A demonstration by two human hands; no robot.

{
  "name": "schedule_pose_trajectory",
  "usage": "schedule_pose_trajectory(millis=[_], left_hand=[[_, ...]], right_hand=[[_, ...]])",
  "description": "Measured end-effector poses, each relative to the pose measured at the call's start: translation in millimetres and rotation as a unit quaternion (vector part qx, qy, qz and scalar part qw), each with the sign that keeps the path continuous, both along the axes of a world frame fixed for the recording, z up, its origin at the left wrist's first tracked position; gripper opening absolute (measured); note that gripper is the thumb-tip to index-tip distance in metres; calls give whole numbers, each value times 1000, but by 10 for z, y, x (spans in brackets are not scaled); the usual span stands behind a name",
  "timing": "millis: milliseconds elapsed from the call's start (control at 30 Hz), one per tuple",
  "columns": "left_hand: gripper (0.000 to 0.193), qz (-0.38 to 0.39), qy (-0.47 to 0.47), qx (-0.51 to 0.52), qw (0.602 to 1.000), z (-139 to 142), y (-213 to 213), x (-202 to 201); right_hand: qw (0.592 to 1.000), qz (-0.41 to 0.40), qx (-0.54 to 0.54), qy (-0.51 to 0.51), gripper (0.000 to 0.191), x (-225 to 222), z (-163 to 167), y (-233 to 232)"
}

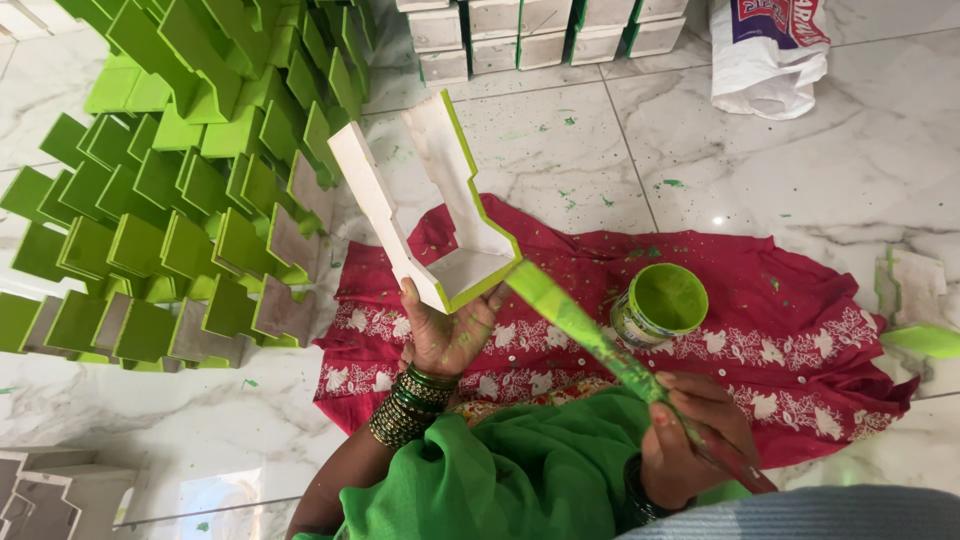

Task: The person sits on the floor and paints white foam letter cutouts green using a brush, dipping the brush into a paint container and coating the edges and surfaces of each letter, with many already painted green letters stacked nearby.

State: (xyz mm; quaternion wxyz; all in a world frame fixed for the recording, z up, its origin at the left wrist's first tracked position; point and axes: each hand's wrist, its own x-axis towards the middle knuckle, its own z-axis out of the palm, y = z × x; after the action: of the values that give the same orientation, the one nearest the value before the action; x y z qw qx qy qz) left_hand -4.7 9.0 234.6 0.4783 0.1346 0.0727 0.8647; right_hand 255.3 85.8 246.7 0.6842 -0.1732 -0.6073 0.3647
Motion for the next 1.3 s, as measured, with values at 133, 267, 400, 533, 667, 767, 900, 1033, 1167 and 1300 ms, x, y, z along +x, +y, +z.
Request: schedule_pose_trajectory(millis=[133, 267, 400, 533, 667, 767, 900, 1033, 1167, 1300], left_hand=[[100, 6, 16, -3, 1000, -22, -25, -17], [101, 20, -5, -21, 1000, -99, -31, -22], [103, 4, -26, -35, 999, -222, -34, -26], [103, -3, -39, -50, 998, -363, -37, -16], [103, -19, -57, -40, 997, -456, -42, -25], [104, -26, -43, -31, 998, -462, -47, -62], [103, -8, -44, -44, 998, -454, -55, -88], [100, -5, -38, -37, 999, -509, -36, -96], [99, -10, -53, -46, 997, -615, -25, -82], [102, -33, -16, -50, 998, -722, -3, -65]], right_hand=[[997, -45, 59, 16, 16, 108, -23, 100], [985, -92, 140, 31, 16, 139, -31, 209], [978, -92, 166, 89, 25, 98, -54, 240], [991, -35, 91, 96, 31, 32, -115, 120], [999, -18, 16, 26, 22, 40, -123, 67], [994, -36, 103, 14, 18, 93, -89, 148], [984, -56, 155, 65, 17, 182, -66, 224], [981, -95, 169, 21, 24, 266, -49, 234], [968, -95, 232, -27, 27, 226, -2, 224], [976, -57, 209, 10, 33, 98, 47, 71]])
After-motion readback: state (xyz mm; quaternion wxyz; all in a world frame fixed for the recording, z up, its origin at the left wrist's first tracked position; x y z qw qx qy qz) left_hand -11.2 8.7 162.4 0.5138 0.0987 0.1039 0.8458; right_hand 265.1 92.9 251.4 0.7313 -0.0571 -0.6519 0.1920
